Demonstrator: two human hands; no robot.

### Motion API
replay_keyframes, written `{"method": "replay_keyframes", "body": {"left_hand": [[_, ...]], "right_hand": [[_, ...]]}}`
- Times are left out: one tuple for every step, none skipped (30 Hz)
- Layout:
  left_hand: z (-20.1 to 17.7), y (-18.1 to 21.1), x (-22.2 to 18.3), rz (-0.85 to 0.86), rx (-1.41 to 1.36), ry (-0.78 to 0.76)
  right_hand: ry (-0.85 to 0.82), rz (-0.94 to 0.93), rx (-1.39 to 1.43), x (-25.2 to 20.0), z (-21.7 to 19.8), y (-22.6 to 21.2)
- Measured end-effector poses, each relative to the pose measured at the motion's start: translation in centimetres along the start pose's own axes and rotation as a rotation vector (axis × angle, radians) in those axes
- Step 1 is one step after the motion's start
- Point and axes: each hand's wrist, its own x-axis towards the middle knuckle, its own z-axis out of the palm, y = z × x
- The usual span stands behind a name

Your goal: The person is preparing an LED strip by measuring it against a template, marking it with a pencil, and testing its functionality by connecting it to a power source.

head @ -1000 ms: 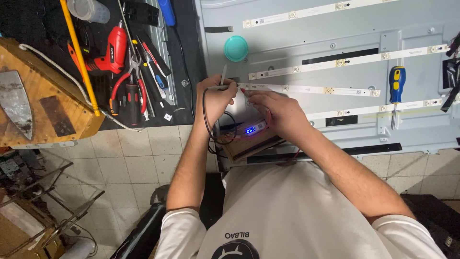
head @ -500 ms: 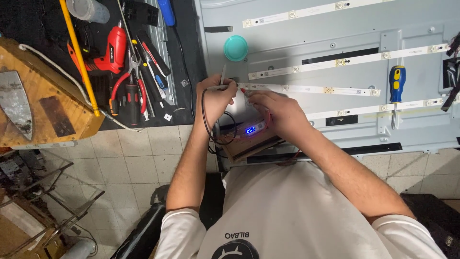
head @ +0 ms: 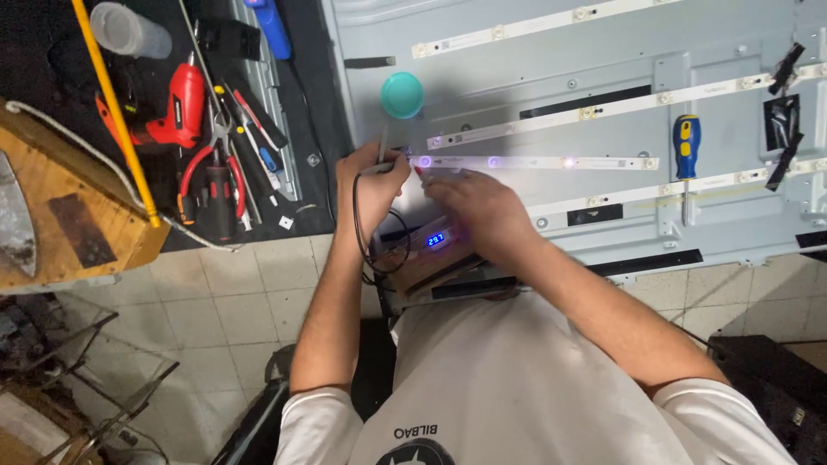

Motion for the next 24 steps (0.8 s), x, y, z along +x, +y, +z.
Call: {"method": "replay_keyframes", "body": {"left_hand": [[0.0, 0.4, -0.1, 0.004, 0.021, -0.002], [-0.1, 0.7, -0.3, 0.004, 0.046, -0.001], [-0.3, 0.9, -0.4, 0.006, 0.047, -0.002], [-0.4, 1.1, -0.5, 0.016, 0.056, -0.003], [-0.4, 1.3, -0.5, 0.026, 0.064, -0.004], [-0.6, 1.0, -0.4, 0.028, 0.061, -0.013], [-0.6, 0.6, -0.3, 0.032, 0.080, -0.017], [-0.4, 0.3, -0.1, 0.038, 0.093, -0.027], [-0.3, 0.4, -0.2, 0.042, 0.084, -0.042], [-0.3, 0.5, -0.2, 0.015, 0.097, -0.046], [-0.5, 0.6, -0.2, -0.011, 0.110, -0.049], [-0.4, 0.8, -0.2, -0.008, 0.106, -0.058], [-0.4, 0.9, -0.2, -0.020, 0.118, -0.050], [-0.5, 1.0, -0.2, -0.034, 0.131, -0.040], [-0.5, 1.0, -0.2, -0.034, 0.129, -0.046], [-0.5, 1.0, -0.2, -0.037, 0.132, -0.045], [-0.5, 1.0, -0.2, -0.040, 0.135, -0.044], [-0.5, 1.1, -0.2, -0.039, 0.133, -0.047], [-0.5, 1.2, -0.2, -0.034, 0.133, -0.043], [-0.5, 1.3, -0.3, -0.028, 0.134, -0.040], [-0.5, 1.4, -0.3, -0.026, 0.132, -0.043], [-0.5, 1.6, -0.3, -0.030, 0.136, -0.043], [-0.5, 1.7, -0.4, -0.034, 0.140, -0.043], [-0.5, 1.7, -0.4, -0.035, 0.141, -0.045]], "right_hand": [[-0.033, -0.010, -0.115, -0.1, 0.1, -0.3], [-0.068, -0.020, -0.224, -0.2, 0.4, -0.7], [-0.066, -0.019, -0.225, -0.3, 0.6, -0.8], [-0.075, -0.017, -0.249, -0.4, 0.7, -0.8], [-0.084, -0.014, -0.273, -0.6, 0.8, -0.8], [-0.084, -0.006, -0.278, -0.7, 1.4, -0.9], [-0.081, -0.006, -0.309, -0.8, 2.0, -0.8], [-0.080, -0.001, -0.348, -1.1, 2.4, -0.7], [-0.083, 0.012, -0.360, -1.2, 2.2, -0.9], [-0.089, 0.027, -0.317, -1.0, 2.2, -1.0], [-0.096, 0.041, -0.275, -0.9, 2.3, -1.2], [-0.095, 0.048, -0.281, -1.0, 2.5, -1.0], [-0.070, 0.031, -0.303, -1.1, 2.9, -0.9], [-0.046, 0.012, -0.323, -1.2, 3.2, -0.8], [-0.047, 0.017, -0.326, -1.2, 3.2, -0.8], [-0.043, 0.018, -0.331, -1.3, 3.2, -0.9], [-0.038, 0.019, -0.337, -1.4, 3.3, -0.9], [-0.039, 0.022, -0.340, -1.4, 3.4, -0.8], [-0.021, 0.008, -0.333, -1.4, 3.6, -0.7], [-0.004, -0.005, -0.326, -1.4, 3.7, -0.6], [-0.004, -0.002, -0.330, -1.5, 3.7, -0.7], [0.004, 0.002, -0.336, -1.4, 3.7, -0.7], [0.011, 0.006, -0.342, -1.4, 3.7, -0.8], [0.011, 0.007, -0.342, -1.3, 3.6, -0.9]]}}
